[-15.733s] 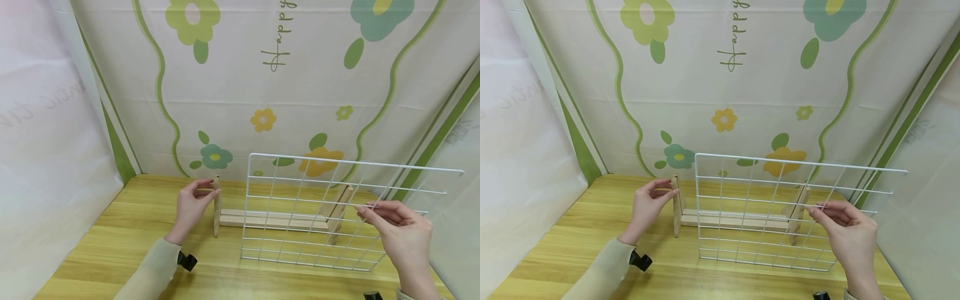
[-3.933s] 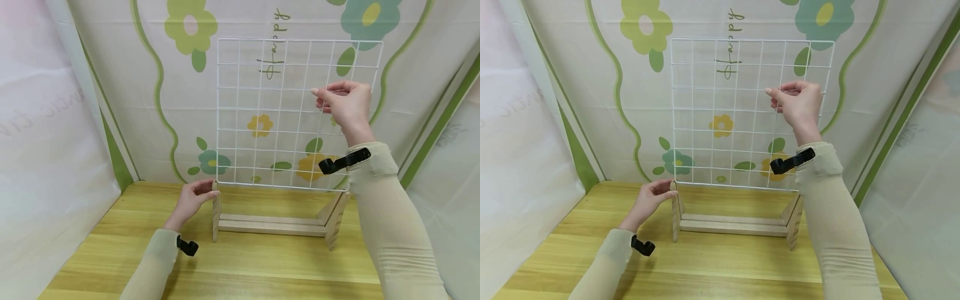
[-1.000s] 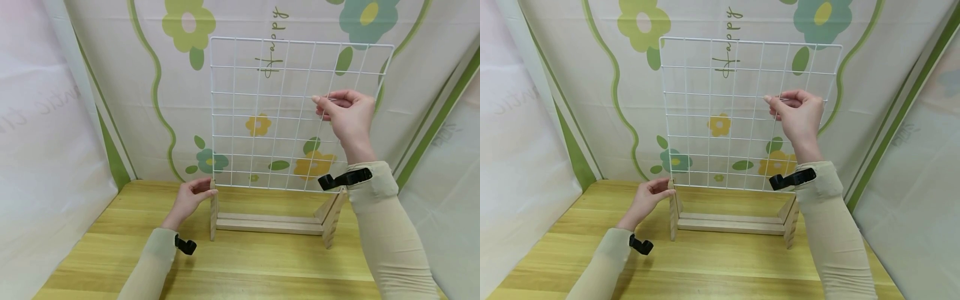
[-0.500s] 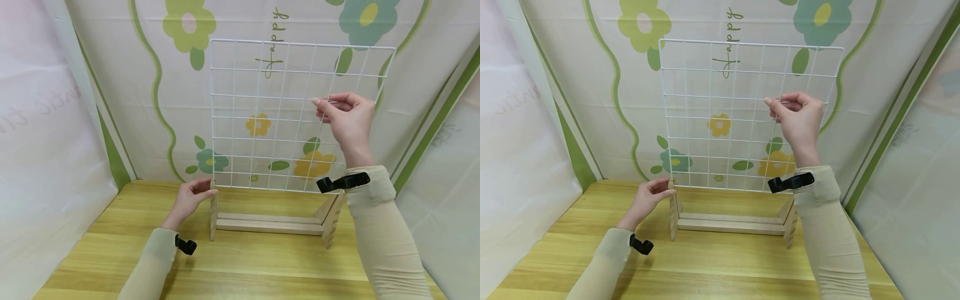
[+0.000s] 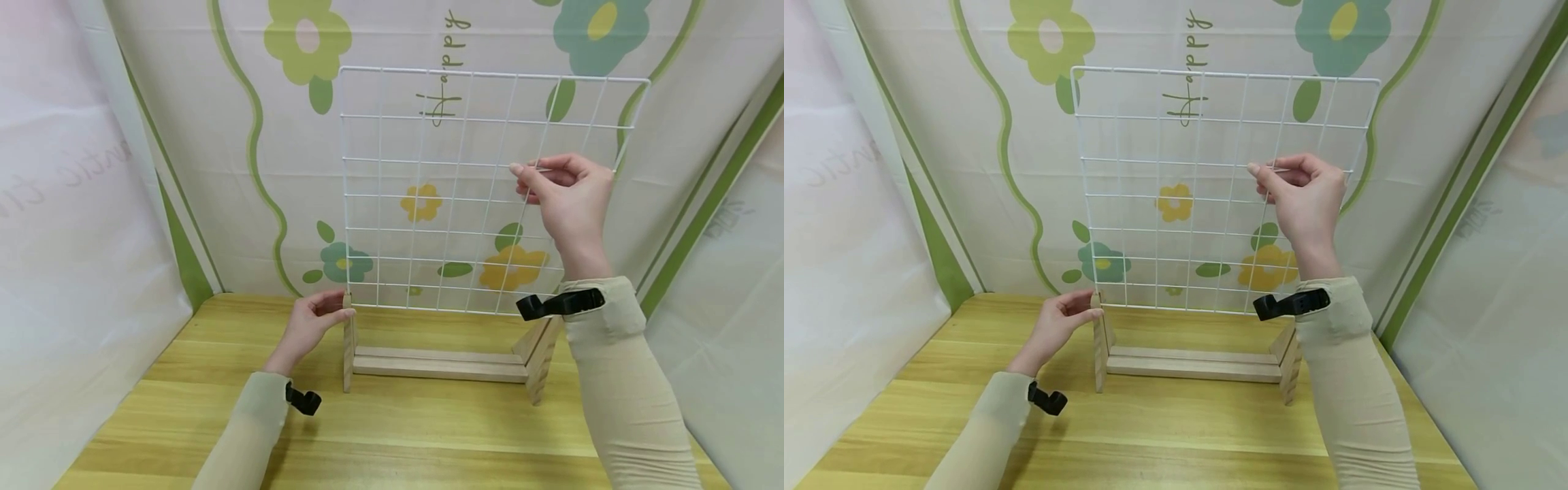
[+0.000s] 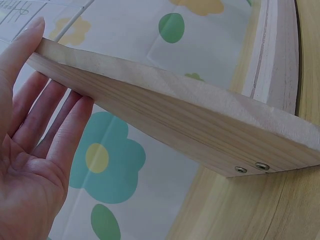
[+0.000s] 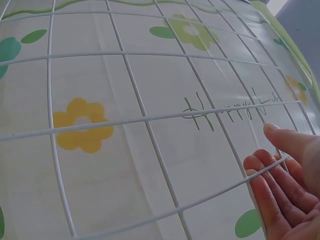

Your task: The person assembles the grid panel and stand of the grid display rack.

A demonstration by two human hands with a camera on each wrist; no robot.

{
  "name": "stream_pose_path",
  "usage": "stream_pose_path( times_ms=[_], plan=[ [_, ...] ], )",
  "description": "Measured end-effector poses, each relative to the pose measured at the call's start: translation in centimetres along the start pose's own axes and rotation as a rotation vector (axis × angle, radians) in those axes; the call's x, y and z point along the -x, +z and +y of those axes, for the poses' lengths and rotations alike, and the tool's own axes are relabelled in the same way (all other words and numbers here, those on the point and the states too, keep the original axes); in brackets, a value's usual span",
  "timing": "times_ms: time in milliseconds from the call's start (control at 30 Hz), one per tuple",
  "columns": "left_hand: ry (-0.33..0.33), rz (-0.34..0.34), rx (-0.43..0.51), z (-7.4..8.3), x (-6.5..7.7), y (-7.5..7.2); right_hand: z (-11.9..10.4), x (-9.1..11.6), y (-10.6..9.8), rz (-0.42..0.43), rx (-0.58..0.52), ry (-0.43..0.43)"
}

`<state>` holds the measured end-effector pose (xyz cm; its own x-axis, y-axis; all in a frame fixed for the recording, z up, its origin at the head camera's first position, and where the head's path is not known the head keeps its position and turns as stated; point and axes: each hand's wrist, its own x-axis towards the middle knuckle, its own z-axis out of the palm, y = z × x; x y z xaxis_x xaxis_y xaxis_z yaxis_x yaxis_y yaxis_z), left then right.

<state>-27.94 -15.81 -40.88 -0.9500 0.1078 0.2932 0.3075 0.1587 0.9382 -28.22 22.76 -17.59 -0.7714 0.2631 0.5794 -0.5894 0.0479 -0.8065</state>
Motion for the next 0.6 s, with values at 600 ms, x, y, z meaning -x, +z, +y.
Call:
stream_pose_path(
  times_ms=[600],
  plan=[
    [0.005,0.010,-0.003,0.2,0.1,0.1,0.7,1.1,-0.1,0.005,0.014,-0.045]
  ],
)
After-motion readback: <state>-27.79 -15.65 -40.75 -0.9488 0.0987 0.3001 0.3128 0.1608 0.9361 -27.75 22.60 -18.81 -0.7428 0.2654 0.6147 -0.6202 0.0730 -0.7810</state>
